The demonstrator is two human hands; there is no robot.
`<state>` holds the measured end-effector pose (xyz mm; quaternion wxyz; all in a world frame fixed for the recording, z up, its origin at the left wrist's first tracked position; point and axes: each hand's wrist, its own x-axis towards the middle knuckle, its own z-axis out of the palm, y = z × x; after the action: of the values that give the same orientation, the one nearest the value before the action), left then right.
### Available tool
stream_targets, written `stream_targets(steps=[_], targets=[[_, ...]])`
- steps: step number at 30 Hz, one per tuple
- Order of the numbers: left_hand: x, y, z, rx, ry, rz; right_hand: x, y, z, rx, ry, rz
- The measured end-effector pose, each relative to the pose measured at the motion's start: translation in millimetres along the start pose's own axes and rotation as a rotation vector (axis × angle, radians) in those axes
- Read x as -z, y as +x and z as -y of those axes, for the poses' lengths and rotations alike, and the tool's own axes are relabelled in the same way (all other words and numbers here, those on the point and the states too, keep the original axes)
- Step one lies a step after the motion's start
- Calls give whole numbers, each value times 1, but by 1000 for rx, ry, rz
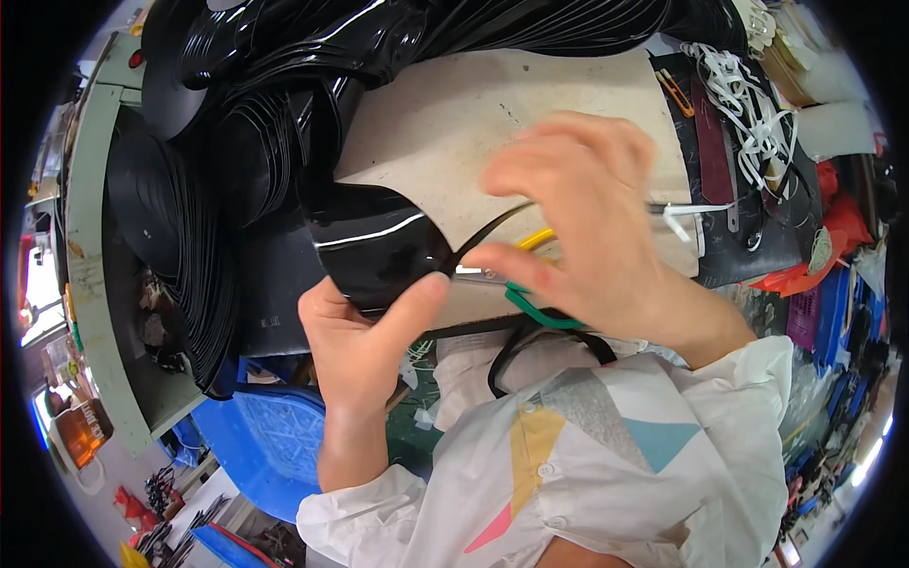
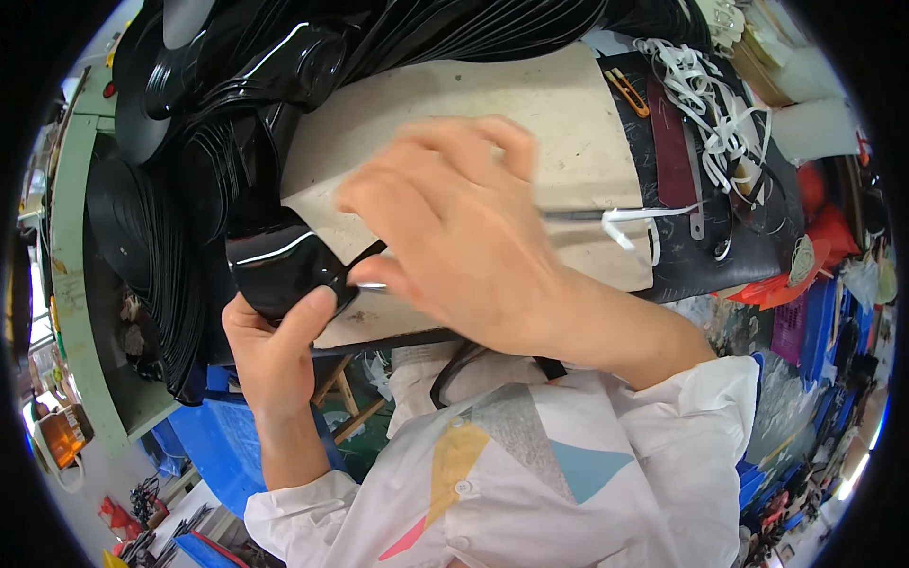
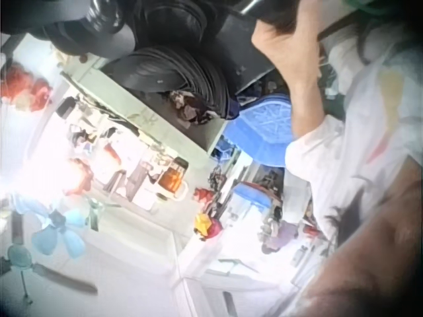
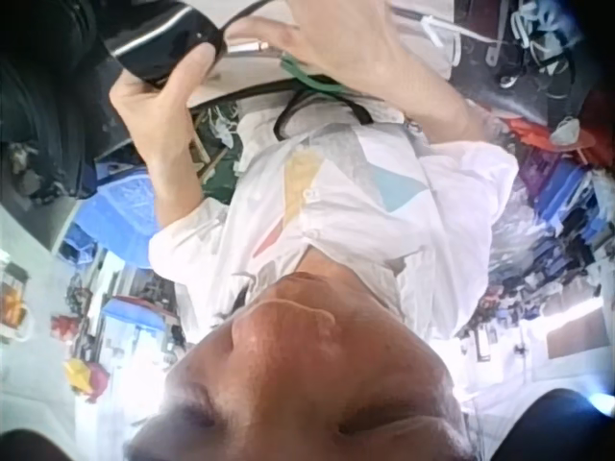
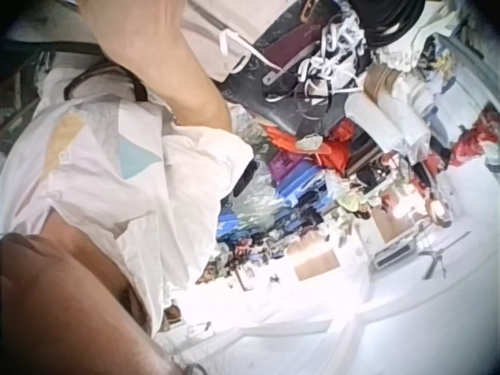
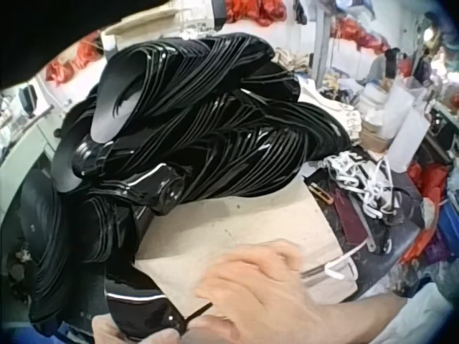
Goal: Manually applying protective tape to the edges of shoe component uppers and trimming excess tape with scissors.
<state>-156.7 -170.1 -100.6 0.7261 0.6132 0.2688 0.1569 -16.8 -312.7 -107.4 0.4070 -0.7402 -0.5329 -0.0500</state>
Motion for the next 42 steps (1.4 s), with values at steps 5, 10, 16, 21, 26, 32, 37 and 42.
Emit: stream_targets(steps=[5,10,16,21,26,32,37,42], targets=[[3,5,4,80,-175,-69,-2,-69,1,-51,-312,379],[-2,4,10,92,-339,-77,-1,-87,-7,-231,-356,375],[-26,0,5,83,-581,-115,48,-95,-17,-526,161,387],[-44,1,9,79,-649,-39,41,-88,-8,-565,490,426],[-36,-1,23,12,-559,-16,27,-85,-3,-435,404,294],[-38,-4,30,-21,-529,-4,15,-92,-3,-370,291,170],[-41,0,31,-40,-560,-23,18,-85,-7,-337,260,173],[-39,-8,20,-39,-630,-36,14,-83,-3,-310,201,202]])
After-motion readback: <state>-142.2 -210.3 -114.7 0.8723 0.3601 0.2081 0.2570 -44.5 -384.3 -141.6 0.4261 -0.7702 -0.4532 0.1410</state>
